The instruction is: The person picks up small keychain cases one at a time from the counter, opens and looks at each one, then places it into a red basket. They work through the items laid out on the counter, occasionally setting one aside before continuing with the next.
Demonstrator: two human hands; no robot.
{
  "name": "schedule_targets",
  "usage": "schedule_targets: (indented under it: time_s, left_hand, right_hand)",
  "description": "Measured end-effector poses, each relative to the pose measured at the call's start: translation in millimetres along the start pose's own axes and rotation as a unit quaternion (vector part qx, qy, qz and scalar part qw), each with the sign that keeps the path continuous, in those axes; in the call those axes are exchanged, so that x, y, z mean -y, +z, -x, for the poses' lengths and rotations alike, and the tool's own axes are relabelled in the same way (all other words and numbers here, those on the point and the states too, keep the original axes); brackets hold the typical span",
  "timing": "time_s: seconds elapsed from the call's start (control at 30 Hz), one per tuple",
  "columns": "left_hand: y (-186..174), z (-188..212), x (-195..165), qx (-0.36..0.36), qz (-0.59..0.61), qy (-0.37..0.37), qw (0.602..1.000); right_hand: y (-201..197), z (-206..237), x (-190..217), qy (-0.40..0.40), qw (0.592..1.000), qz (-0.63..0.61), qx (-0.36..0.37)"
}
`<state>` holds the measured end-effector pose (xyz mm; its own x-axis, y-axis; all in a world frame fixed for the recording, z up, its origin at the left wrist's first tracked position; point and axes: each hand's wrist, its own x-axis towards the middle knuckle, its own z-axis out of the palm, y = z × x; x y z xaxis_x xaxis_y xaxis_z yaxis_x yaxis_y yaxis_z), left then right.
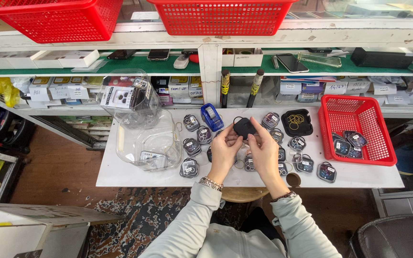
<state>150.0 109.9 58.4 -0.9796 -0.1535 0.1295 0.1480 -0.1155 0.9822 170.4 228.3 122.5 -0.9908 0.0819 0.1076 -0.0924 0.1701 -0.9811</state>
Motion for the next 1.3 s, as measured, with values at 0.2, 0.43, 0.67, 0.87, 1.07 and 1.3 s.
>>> schedule_targets:
  time_s: [0.2, 0.43, 0.67, 0.87, 1.07, 1.3]
  left_hand:
    - [-4, 1, -17, 0.017, -0.114, 0.016, 0.993]
    - [1, 2, -24, 0.014, -0.13, 0.024, 0.991]
    - [-1, -6, -3, 0.021, -0.11, 0.012, 0.994]
    - [2, -6, 11, 0.001, -0.034, -0.025, 0.999]
    - [4, -9, 6, -0.002, -0.025, -0.014, 1.0]
    - [6, -8, 14, -0.026, -0.022, -0.01, 0.999]
  right_hand:
    - [0, 3, -1, -0.021, 0.997, 0.065, -0.02]
    - [-4, 1, -19, 0.023, 0.999, -0.001, -0.024]
    - [-6, 4, -34, 0.007, 0.999, -0.032, -0.016]
    - [0, 4, -32, 0.016, 0.997, -0.049, -0.051]
    - [2, 3, -29, 0.015, 0.998, -0.006, -0.061]
    - [6, 9, -32, 0.004, 0.997, -0.026, -0.078]
